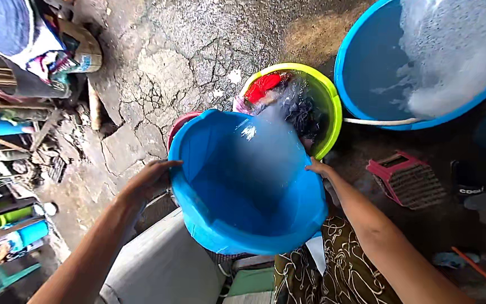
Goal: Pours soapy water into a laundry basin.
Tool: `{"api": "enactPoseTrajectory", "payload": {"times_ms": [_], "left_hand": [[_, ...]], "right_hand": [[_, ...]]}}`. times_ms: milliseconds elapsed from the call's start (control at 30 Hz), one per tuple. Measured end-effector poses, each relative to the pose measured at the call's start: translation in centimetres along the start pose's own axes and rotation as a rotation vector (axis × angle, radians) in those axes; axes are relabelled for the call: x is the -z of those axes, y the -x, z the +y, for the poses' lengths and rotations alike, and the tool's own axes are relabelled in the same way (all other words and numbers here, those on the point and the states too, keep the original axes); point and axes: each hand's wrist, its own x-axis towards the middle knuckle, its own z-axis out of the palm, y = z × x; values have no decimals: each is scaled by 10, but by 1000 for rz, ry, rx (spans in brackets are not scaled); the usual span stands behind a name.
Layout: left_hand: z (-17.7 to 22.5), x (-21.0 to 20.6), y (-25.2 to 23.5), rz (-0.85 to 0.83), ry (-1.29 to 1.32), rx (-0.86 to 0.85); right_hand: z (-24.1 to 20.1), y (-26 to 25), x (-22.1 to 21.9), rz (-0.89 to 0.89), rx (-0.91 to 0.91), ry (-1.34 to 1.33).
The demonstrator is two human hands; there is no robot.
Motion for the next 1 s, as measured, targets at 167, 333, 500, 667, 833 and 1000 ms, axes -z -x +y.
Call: {"api": "enactPoseTrajectory", "payload": {"times_ms": [167,333,500,667,833,1000], "left_hand": [[39,-36,-15,4,31,-47],[48,-58,-14,14,42,-136],[40,-57,-16,-39,22,-224],[39,-69,-16,4,38,-308],[41,-92,-31,97,-48,-435],[46,-109,-19,0,60,-430]], "right_hand": [[30,33,-11,162,83,-442],[41,87,-29,166,71,-500],[28,81,-24,67,-52,-18],[25,73,-19,48,-115,35],[30,55,-8,0,-110,173],[49,30,-1,-48,-74,190]]}}
